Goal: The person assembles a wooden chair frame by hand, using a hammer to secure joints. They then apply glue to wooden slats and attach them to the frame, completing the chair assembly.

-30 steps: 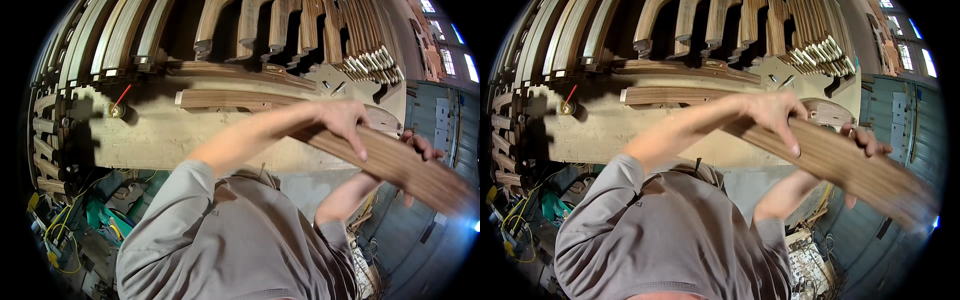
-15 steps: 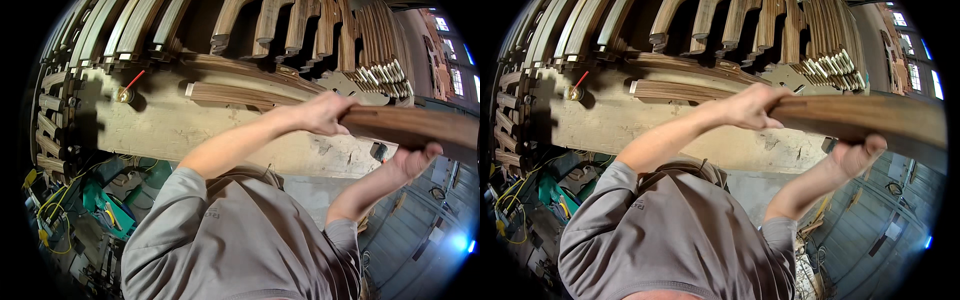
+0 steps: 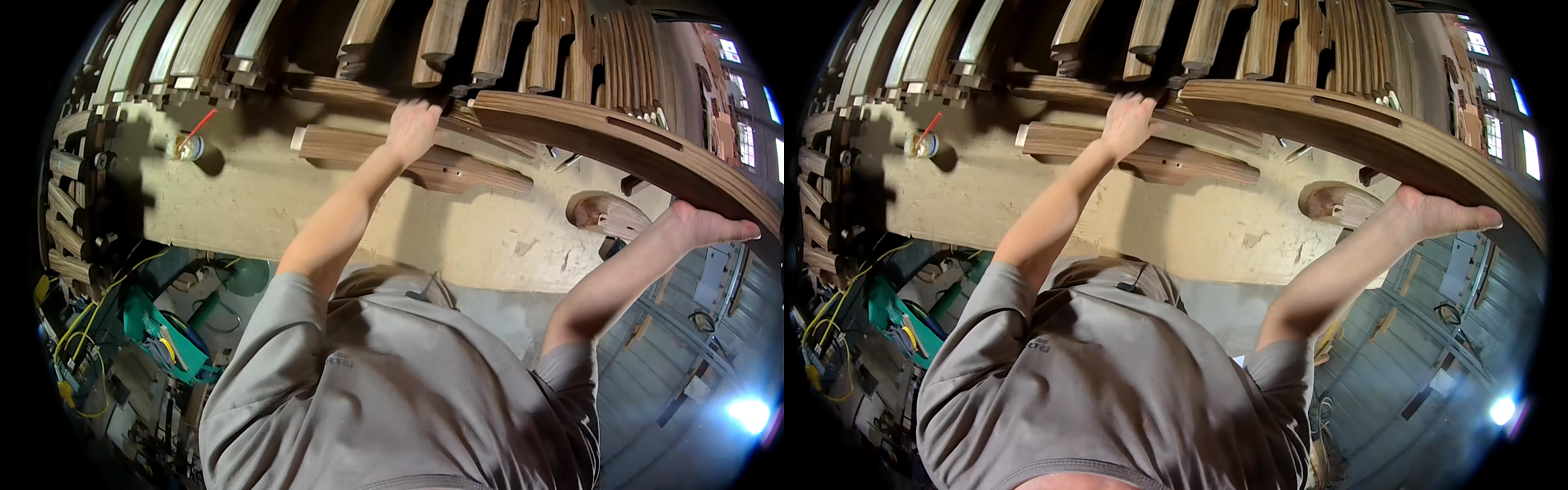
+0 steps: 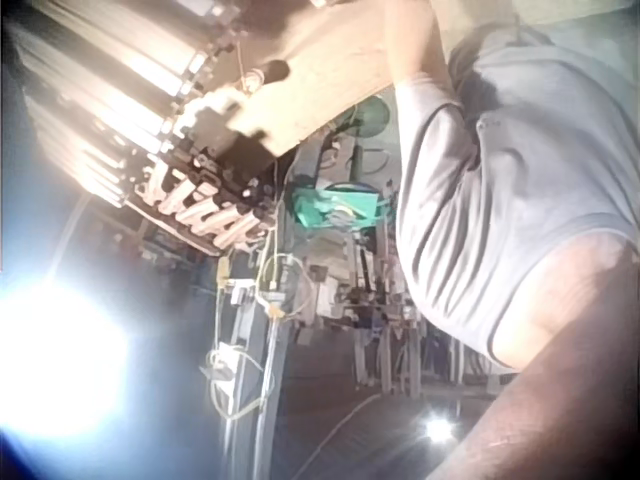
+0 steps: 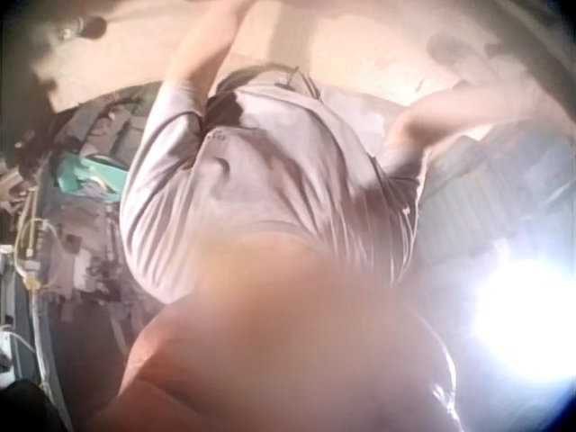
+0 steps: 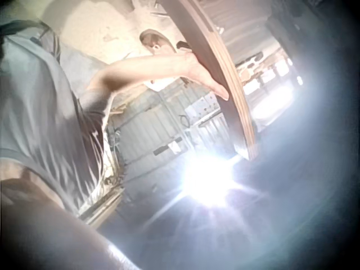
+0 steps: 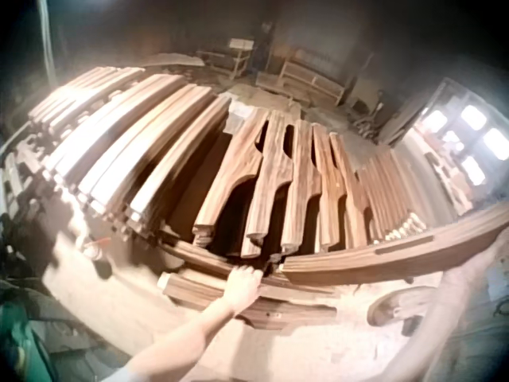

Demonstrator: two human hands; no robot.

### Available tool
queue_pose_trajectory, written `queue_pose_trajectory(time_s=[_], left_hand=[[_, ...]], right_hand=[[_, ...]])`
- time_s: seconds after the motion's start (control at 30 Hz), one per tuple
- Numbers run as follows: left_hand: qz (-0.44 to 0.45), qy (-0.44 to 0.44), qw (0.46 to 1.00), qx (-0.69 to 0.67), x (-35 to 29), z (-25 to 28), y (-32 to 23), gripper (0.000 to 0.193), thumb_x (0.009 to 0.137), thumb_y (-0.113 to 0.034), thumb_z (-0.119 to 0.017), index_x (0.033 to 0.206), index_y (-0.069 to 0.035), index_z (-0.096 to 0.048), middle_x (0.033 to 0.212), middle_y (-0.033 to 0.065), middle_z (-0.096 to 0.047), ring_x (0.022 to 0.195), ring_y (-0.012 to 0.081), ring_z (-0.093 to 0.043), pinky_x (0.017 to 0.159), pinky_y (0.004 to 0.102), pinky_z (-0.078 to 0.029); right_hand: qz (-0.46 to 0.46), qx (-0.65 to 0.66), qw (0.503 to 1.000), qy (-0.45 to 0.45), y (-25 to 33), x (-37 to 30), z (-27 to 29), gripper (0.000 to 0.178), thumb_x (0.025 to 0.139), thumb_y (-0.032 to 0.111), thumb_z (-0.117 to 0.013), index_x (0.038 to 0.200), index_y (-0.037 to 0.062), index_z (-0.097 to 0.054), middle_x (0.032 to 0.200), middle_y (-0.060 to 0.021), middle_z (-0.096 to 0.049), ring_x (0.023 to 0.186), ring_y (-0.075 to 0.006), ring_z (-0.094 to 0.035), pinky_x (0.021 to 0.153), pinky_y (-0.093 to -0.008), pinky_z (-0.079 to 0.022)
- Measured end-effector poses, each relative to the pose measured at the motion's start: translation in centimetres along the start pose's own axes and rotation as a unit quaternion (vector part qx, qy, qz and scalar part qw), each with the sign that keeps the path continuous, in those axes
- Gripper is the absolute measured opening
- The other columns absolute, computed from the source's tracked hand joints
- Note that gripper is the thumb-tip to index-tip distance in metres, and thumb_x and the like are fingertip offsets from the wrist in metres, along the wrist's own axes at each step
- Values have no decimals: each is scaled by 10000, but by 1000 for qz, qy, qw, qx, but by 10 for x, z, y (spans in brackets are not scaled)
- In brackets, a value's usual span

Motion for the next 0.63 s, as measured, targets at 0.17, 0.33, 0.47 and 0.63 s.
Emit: queue_pose_trajectory(time_s=[0.17, 0.33, 0.47, 0.63], left_hand=[[-37, -86, 995, 17, -10, -3, 6, 373, 756, -304, -810, 1045, -93, -703, 1080, 100, -677, 1141, 305, -592, 958, 438, -441], [-14, 6, 1000, -1, -15, 8, 3, 396, 776, -346, -792, 1059, -87, -692, 1112, 90, -692, 1138, 302, -604, 968, 436, -440], [2, 23, 1000, -7, -12, 6, 9, 398, 786, -361, -785, 1046, -78, -684, 1057, 100, -710, 1073, 310, -631, 953, 443, -444], [-19, -12, 999, -35, -15, 5, 11, 391, 818, -364, -768, 1080, -87, -681, 1055, 126, -713, 1072, 327, -640, 985, 457, -436]], right_hand=[[-10, 3, 1000, 18, -28, 2, 0, 1099, 671, 904, -597, 1397, 95, -443, 1355, -189, -484, 1294, -361, -523, 1099, -564, -459], [-17, -2, 999, 29, -33, -7, -10, 1178, 608, 913, -636, 1425, 95, -411, 1330, -210, -478, 1320, -385, -500, 1093, -570, -466], [-24, -15, 998, 53, -38, -12, -24, 1193, 619, 942, -578, 1438, 94, -390, 1342, -218, -468, 1339, -393, -484, 1100, -577, -457], [-35, -52, 996, 66, -39, -13, -26, 1190, 627, 973, -511, 1446, 120, -379, 1367, -220, -451, 1347, -401, -474, 1094, -600, -453]])
Point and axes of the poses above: each hand's wrist, its own x-axis towards the middle knuckle, its own z-axis out of the back of the hand, y = z × x, the point moved 5 cm from there along x, towards the middle knuckle
